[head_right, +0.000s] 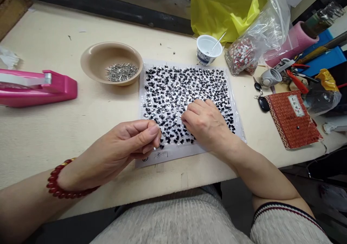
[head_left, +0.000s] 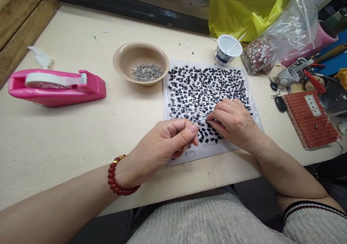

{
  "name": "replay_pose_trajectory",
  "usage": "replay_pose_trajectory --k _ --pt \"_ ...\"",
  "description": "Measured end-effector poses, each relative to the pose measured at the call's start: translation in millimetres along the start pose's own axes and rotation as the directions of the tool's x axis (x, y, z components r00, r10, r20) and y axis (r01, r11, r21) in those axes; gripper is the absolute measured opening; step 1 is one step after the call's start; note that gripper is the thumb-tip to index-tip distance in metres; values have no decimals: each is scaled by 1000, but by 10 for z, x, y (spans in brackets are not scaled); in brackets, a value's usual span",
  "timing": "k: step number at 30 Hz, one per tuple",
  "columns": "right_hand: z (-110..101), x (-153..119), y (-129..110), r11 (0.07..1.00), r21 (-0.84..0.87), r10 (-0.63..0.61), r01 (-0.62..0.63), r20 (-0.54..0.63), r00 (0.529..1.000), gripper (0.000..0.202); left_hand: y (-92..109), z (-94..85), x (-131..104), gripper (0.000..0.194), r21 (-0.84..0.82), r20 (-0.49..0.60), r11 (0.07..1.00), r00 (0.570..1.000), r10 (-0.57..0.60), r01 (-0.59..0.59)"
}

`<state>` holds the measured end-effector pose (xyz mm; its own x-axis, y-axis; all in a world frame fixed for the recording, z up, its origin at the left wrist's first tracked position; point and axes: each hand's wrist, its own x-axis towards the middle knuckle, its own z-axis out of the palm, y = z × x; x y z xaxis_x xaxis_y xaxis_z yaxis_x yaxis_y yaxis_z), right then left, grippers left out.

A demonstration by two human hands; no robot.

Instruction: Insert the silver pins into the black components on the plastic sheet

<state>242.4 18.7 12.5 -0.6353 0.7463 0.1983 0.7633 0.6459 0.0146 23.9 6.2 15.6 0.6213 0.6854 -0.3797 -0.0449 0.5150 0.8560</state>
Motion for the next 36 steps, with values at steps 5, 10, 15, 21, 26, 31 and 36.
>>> replay_pose_trajectory --k 5,10,15,21,26,31,36 --pt "-14 -25 47 997 62 46 -45 -24 999 17 -18 -13 4 35 2 4 1000 1000 -3 3" --pt "-6 -41 56 982 175 86 -72 -72 994 14 -34 -30 5 37 78 52 997 999 -7 3" --pt "-66 -52 77 955 279 133 -97 -115 984 12 -11 -10 16 29 122 64 991 995 -71 63" --pt "-338 -120 113 927 342 191 -154 -77 979 16 -14 -13 8 35 138 123 988 988 -94 76" --pt "-345 -132 99 957 286 47 -52 22 999 18 -37 -14 5 46 116 157 993 987 -28 9" --pt "-109 -48 53 993 99 -66 60 60 996 12 -32 7 5 42 165 150 986 988 -20 -5" --pt "-4 76 53 996 79 -33 31 25 999 14 -30 3 8 43 246 193 968 981 5 -53"
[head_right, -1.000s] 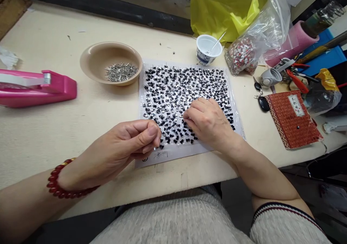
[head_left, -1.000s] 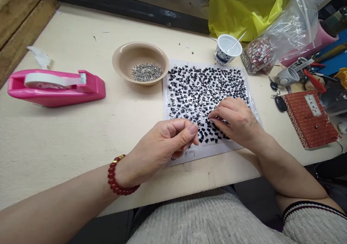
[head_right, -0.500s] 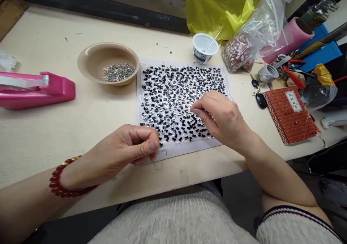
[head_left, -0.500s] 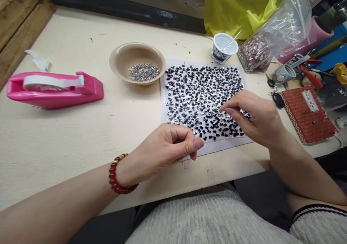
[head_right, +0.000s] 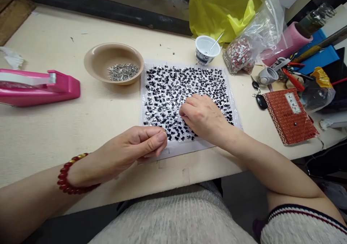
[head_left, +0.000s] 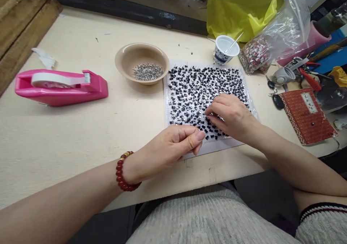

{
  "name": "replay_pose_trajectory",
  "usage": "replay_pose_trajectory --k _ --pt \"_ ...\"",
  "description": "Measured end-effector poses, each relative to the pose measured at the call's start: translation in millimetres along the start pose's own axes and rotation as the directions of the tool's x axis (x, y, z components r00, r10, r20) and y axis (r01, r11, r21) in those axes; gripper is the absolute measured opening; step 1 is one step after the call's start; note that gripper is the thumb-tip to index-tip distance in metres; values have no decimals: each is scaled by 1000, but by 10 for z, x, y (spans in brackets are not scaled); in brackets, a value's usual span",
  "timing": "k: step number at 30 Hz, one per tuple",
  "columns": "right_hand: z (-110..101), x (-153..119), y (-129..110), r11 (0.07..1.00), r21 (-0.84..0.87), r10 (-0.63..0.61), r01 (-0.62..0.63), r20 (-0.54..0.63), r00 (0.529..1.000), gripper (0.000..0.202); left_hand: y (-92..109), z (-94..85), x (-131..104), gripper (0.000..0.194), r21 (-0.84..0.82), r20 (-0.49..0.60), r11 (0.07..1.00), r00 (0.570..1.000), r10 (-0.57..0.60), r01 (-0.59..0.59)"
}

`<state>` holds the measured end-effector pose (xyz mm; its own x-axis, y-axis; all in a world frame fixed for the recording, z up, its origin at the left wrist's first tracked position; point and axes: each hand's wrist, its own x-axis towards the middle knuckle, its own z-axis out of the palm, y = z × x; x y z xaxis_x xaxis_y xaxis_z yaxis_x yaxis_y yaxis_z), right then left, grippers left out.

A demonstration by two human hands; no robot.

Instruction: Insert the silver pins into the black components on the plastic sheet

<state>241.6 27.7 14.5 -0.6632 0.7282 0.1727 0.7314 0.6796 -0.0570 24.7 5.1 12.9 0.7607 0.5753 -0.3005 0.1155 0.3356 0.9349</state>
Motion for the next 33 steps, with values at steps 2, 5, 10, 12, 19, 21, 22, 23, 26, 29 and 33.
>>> replay_pose_trajectory --k 2,5,10,12,19,21,22,23,26,29,33 --pt "5 44 8 999 -25 -18 19 41 999 16 6 -3 -1 43 21 -2 1000 1000 12 -12" --pt "-3 95 10 993 -102 -36 51 136 990 16 22 -1 -6 42 40 -9 999 1000 11 -11" --pt "-42 155 -5 975 -196 -59 105 227 972 16 43 13 -11 41 36 -21 999 1000 23 -22" --pt "-53 171 -9 968 -214 -77 128 229 970 17 44 15 -7 41 33 -21 999 999 25 -25" --pt "-48 195 -13 954 -250 -112 164 209 971 17 43 -2 4 41 53 -20 998 999 31 -29" --pt "-50 200 -13 953 -252 -114 168 217 969 17 47 0 -5 41 55 -23 998 999 31 -30" --pt "-53 203 -14 952 -254 -114 171 223 968 17 49 2 -10 41 54 -24 998 999 31 -30" --pt "-57 206 -14 951 -255 -115 174 230 966 17 50 3 -14 41 55 -27 998 999 31 -30" --pt "-74 222 -18 949 -259 -115 181 252 961 18 51 6 -16 41 58 -32 998 999 31 -29" --pt "-92 247 -26 945 -264 -114 193 289 951 19 45 7 -7 41 63 -30 997 999 35 -33" --pt "-101 272 -38 932 -284 -128 226 323 938 21 41 10 -3 41 56 -34 998 999 30 -28"
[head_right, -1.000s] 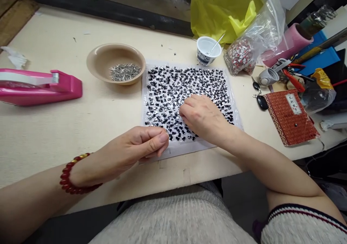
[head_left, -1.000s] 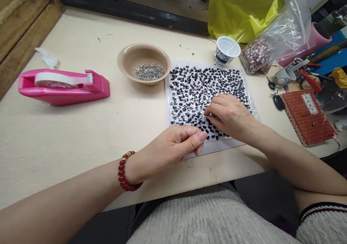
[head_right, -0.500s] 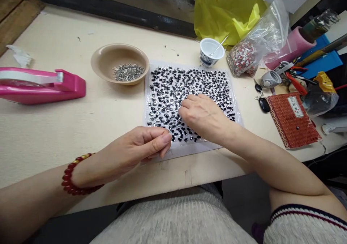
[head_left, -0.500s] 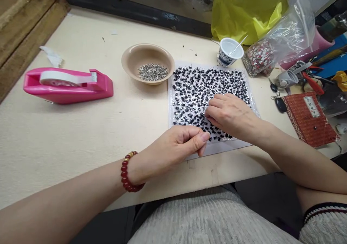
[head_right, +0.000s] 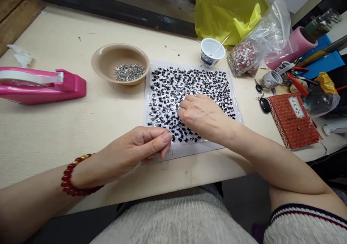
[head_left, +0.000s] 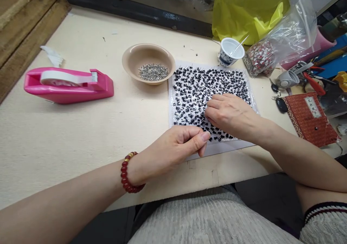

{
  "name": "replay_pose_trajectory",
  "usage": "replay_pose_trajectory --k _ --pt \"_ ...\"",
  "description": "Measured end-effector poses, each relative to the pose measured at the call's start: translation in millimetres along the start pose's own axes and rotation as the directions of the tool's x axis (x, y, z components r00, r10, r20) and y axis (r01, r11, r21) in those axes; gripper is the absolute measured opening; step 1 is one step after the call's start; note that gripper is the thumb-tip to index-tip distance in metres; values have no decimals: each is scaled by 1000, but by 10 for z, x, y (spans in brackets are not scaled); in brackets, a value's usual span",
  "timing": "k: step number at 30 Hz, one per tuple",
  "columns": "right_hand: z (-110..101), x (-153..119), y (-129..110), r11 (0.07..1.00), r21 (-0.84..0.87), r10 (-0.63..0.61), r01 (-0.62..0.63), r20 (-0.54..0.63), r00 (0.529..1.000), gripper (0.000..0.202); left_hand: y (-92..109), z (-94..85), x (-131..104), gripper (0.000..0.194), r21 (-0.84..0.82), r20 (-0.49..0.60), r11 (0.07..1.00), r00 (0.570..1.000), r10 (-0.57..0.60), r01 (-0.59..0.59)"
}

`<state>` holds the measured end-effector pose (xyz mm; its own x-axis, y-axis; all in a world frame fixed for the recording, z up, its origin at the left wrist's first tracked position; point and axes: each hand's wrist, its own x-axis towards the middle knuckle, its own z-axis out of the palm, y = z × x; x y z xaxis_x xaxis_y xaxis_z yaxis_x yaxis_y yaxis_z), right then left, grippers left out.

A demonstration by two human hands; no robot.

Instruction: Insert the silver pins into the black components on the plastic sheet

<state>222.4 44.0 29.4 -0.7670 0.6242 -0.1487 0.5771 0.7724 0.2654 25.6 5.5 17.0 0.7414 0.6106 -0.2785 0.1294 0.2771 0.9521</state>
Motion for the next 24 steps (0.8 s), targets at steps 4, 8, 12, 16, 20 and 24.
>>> replay_pose_trajectory --k 4,8,12,16,20,24 --pt "-9 -5 3 1000 0 -22 22 -20 1000 17 0 1 -13 40 7 4 1000 1000 -8 8" --pt "-27 -37 55 998 62 0 3 -48 999 17 -17 -5 -17 41 -61 -14 997 999 -39 38" --pt "-49 -109 133 966 259 47 -18 -106 993 17 -55 -17 8 31 -223 -96 973 991 -89 66" --pt "-115 -186 130 813 582 168 -8 -222 960 7 -71 -21 21 24 -283 -168 956 978 -121 70" --pt "-209 -194 29 594 804 276 -30 -169 946 7 -45 -4 1 24 -278 -184 958 974 -128 73" --pt "-239 -149 -57 461 887 303 -32 -124 945 6 -24 4 -14 24 -338 -171 940 979 -111 47"
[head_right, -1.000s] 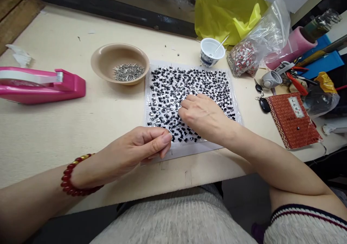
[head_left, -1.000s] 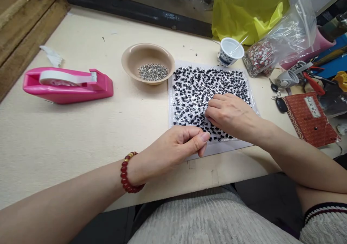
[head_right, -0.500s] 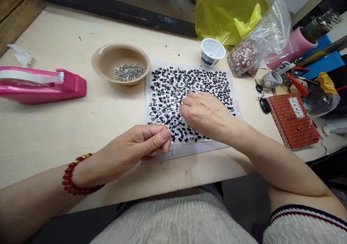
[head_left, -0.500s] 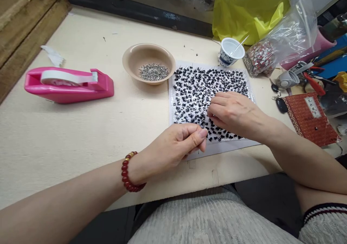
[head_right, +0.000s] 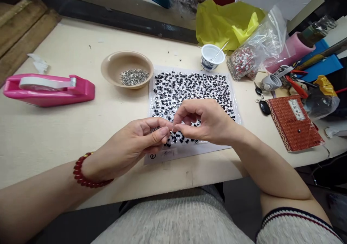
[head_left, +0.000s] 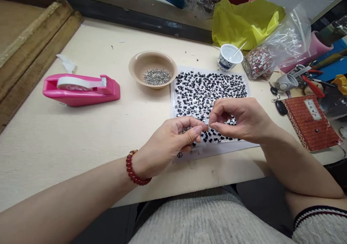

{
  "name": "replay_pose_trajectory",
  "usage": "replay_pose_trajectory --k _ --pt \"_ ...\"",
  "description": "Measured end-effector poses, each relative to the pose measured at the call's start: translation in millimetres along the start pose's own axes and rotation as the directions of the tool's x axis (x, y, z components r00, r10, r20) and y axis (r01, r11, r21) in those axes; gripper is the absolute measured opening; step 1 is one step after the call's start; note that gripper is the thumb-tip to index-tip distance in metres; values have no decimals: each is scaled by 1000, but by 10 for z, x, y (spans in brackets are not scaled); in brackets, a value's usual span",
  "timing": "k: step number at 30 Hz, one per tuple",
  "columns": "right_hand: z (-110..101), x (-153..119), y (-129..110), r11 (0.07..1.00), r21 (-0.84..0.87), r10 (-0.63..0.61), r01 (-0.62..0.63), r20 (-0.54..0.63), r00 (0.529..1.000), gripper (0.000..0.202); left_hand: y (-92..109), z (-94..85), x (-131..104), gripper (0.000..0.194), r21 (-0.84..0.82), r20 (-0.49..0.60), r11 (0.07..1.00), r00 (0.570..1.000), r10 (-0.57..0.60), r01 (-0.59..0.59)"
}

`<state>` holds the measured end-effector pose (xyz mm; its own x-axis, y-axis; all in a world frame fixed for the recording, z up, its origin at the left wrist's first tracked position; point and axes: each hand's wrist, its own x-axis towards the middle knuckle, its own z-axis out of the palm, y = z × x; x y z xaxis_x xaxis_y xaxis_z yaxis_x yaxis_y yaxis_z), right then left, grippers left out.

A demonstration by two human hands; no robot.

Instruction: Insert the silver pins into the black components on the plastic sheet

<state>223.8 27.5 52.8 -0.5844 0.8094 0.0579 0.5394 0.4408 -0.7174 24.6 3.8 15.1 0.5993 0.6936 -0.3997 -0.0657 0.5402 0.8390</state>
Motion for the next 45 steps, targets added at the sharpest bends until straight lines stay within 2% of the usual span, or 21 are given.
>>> replay_pose_trajectory --k 4,9,14,19,22,26,30,34,41,45 --pt "53 20 8 998 10 -62 62 15 998 4 5 -12 11 23 -72 44 997 999 23 -20" --pt "96 2 -4 996 0 -92 92 0 996 6 5 -17 12 24 -71 44 997 999 30 -27" --pt "146 -29 -37 993 -96 -76 68 -82 994 5 -8 -10 10 22 -42 14 998 999 47 -47" --pt "156 -52 -54 983 -157 -112 90 -135 984 6 -13 -7 12 22 -36 16 998 999 49 -48" --pt "157 -83 -60 979 -164 -150 124 -162 975 5 -2 -3 7 23 -53 -14 997 998 56 -57" --pt "195 -120 -69 946 -242 -264 216 -184 947 4 8 5 4 25 -38 -51 997 997 66 -68" --pt "232 -134 -72 920 -321 -301 226 -210 930 10 -5 2 6 24 -17 -35 997 997 70 -71" --pt "246 -143 -43 896 -368 -342 248 -216 914 6 -22 -4 3 22 0 -32 998 997 68 -68" --pt "245 -139 -44 890 -364 -364 273 -208 908 7 -12 2 -9 21 9 -27 998 998 55 -54" --pt "159 -187 19 936 -313 -248 165 -249 936 9 0 3 -15 20 -32 -73 998 995 60 -63"
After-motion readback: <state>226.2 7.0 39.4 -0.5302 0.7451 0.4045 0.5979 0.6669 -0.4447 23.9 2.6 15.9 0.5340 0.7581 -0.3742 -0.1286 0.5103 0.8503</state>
